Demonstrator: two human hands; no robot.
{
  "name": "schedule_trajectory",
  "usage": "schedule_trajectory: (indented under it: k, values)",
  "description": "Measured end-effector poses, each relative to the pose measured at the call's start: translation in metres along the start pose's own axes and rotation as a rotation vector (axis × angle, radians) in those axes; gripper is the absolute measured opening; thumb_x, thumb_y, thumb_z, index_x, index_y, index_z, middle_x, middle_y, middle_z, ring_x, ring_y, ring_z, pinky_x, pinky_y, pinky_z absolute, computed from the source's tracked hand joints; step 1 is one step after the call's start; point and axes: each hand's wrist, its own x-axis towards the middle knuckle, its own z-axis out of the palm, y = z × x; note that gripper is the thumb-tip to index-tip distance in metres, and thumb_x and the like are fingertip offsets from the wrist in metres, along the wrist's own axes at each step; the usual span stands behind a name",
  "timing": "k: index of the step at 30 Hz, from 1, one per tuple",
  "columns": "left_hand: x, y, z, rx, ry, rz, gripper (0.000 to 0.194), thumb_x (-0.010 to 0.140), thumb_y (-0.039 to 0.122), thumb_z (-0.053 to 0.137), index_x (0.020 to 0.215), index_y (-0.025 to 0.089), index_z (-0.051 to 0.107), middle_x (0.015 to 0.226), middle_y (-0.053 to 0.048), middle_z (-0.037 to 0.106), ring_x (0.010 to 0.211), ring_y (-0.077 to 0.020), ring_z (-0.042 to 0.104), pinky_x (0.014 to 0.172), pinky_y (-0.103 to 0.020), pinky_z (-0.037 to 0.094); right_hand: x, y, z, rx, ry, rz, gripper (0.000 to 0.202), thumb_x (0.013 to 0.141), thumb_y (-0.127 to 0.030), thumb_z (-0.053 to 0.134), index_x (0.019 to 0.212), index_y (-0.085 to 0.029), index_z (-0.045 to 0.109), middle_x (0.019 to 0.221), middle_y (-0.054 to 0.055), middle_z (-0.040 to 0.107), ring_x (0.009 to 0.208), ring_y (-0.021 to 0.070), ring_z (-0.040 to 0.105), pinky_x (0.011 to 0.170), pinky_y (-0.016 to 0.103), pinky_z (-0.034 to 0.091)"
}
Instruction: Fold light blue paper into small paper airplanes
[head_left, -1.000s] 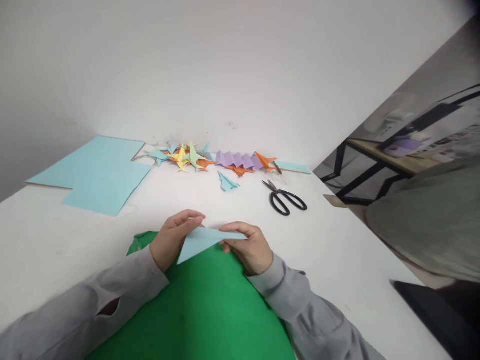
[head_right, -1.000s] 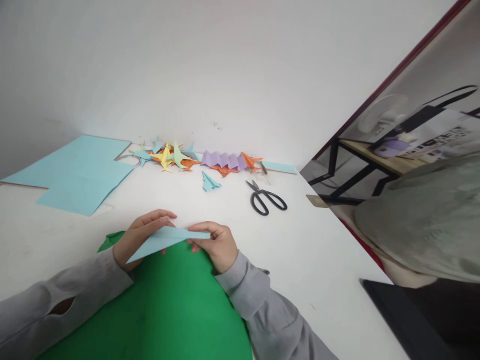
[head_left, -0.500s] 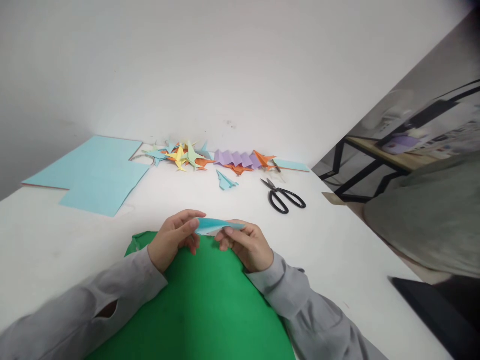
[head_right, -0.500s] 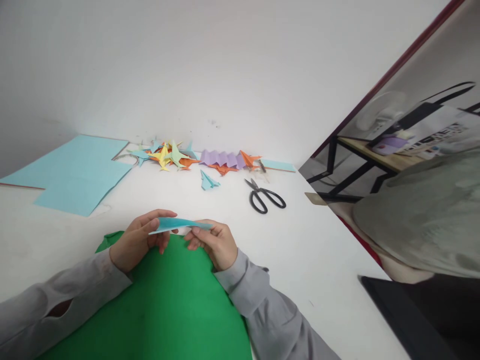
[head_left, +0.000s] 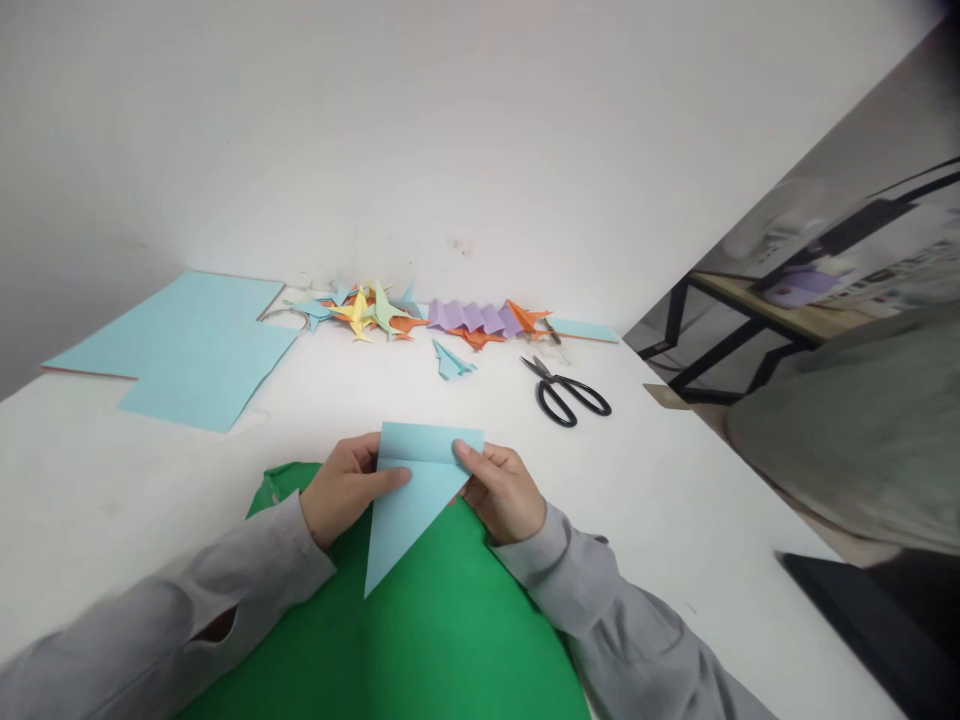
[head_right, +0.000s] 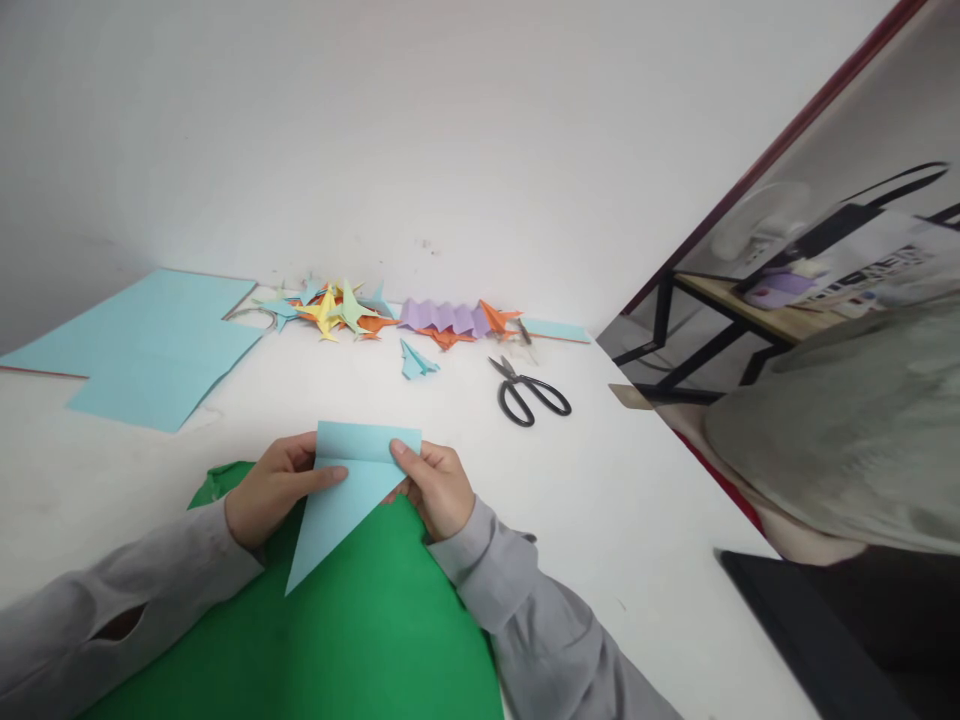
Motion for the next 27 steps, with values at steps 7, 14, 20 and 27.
schedule_trajectory:
  k: [7, 14, 20, 27]
  values:
    - [0.0, 0.0, 0.0, 0.024, -0.007, 0.004, 0.029, 0.061, 0.023, 0.07, 0.087, 0.013, 0.066, 0.076, -0.005, 0.068, 0.069, -0.0182, 0.06, 0.066, -0.033, 0.046, 0.0, 0.002, 0.001, 0.001, 0.019, -0.011, 0.034, 0.068, -0.042, 0.065, 0.052, -0.013, 0.058, 0.04, 0.0, 0.055, 0.037, 0.0107, 0.048, 0.038, 0.023, 0.036]
    - [0.0, -0.002, 0.0, 0.07, 0.038, 0.024, 0.024, 0.06, 0.025, 0.069, 0.08, 0.013, 0.065, 0.071, -0.004, 0.066, 0.068, -0.018, 0.058, 0.065, -0.033, 0.045, 0.001, 0.0, -0.001, 0.06, -0.001, 0.011, 0.044, 0.074, -0.052, 0.054, 0.053, -0.014, 0.059, 0.04, 0.002, 0.056, 0.037, 0.0129, 0.049, 0.043, 0.027, 0.042]
    - [0.0, -0.001, -0.001, 0.185, 0.1, 0.027, 0.015, 0.061, 0.024, 0.067, 0.071, 0.014, 0.061, 0.056, 0.003, 0.052, 0.051, -0.009, 0.044, 0.05, -0.022, 0.033, 0.0, -0.006, 0.0, 0.114, -0.02, 0.067, 0.044, 0.067, -0.056, 0.058, 0.062, -0.012, 0.065, 0.043, 0.003, 0.059, 0.039, 0.0137, 0.054, 0.042, 0.025, 0.044]
    - [0.0, 0.001, 0.0, 0.224, 0.131, 0.02, 0.016, 0.061, 0.025, 0.066, 0.071, 0.015, 0.06, 0.054, 0.004, 0.046, 0.05, -0.0077, 0.039, 0.049, -0.021, 0.028, -0.001, -0.008, 0.001, 0.131, -0.033, 0.078, 0.047, 0.064, -0.058, 0.058, 0.066, -0.012, 0.067, 0.043, 0.003, 0.059, 0.039, 0.0136, 0.054, 0.042, 0.024, 0.044]
